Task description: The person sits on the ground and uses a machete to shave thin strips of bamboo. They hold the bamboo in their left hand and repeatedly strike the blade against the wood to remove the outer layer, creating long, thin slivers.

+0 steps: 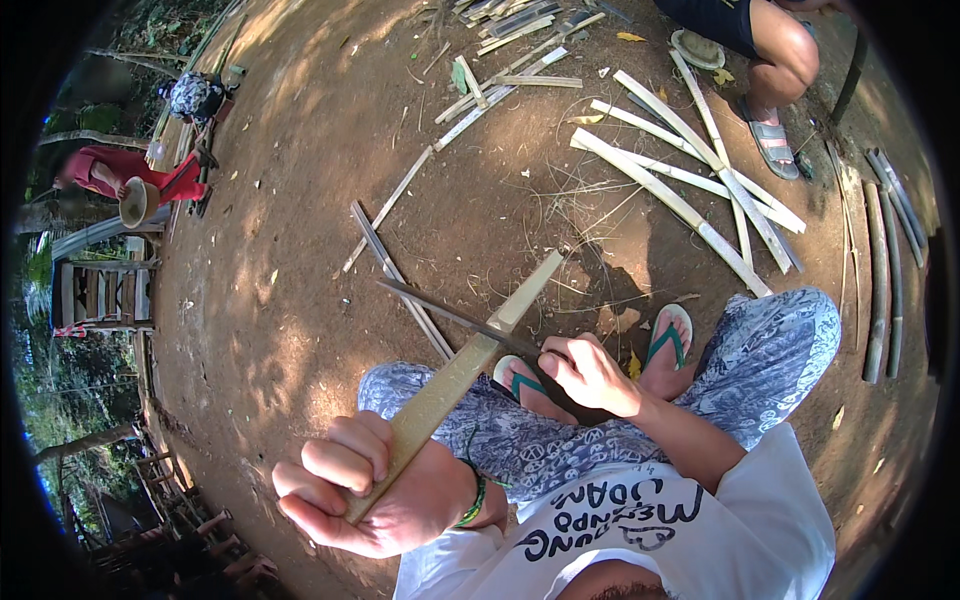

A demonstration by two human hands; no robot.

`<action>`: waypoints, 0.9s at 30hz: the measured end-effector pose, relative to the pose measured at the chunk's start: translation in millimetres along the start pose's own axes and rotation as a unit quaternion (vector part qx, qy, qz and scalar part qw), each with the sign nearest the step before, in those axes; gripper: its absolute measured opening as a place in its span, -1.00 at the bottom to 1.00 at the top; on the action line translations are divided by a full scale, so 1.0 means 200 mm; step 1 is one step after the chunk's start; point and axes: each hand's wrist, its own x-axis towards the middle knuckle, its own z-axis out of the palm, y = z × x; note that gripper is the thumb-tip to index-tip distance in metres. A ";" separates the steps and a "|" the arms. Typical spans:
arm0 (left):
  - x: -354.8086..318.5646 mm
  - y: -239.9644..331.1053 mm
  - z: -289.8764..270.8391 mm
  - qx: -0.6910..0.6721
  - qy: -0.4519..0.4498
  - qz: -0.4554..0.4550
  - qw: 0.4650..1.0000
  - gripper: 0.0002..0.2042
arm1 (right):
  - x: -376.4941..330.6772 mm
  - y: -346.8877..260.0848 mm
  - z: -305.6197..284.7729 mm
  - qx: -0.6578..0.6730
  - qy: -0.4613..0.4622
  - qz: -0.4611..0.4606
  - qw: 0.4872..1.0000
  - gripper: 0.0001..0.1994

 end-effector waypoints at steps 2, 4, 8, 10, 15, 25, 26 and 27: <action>-0.01 0.01 -0.01 0.000 -0.007 -0.001 1.000 -0.61 | -0.02 0.11 0.04 -0.077 0.071 -0.048 0.993 -0.76; -0.02 0.01 -0.01 0.006 0.011 -0.001 1.000 -0.61 | -0.01 0.17 0.01 -0.068 -0.028 0.021 0.997 -0.74; 0.07 -0.01 -0.14 -0.002 0.042 -0.001 0.999 -0.62 | 0.03 0.03 0.05 -0.082 -0.064 0.115 0.988 -0.68; 0.06 -0.01 -0.15 -0.019 0.059 0.012 0.998 -0.62 | 0.02 -0.06 0.05 -0.082 -0.075 0.114 0.987 -0.69; -0.02 0.04 -0.09 0.014 0.036 0.010 0.999 -0.63 | -0.14 0.22 -0.01 -0.180 0.000 0.165 0.970 -0.61; -0.12 0.07 -0.09 -0.001 -0.019 0.004 1.000 -0.64 | -0.14 0.42 -0.09 -0.203 -0.059 0.351 0.912 -0.45; -0.14 0.09 -0.10 -0.006 -0.024 -0.006 1.000 -0.64 | -0.15 0.58 -0.11 -0.213 -0.033 0.300 0.929 -0.36; -0.16 0.10 -0.12 -0.008 -0.027 -0.011 1.000 -0.65 | -0.12 0.56 -0.12 -0.227 -0.072 0.317 0.918 -0.34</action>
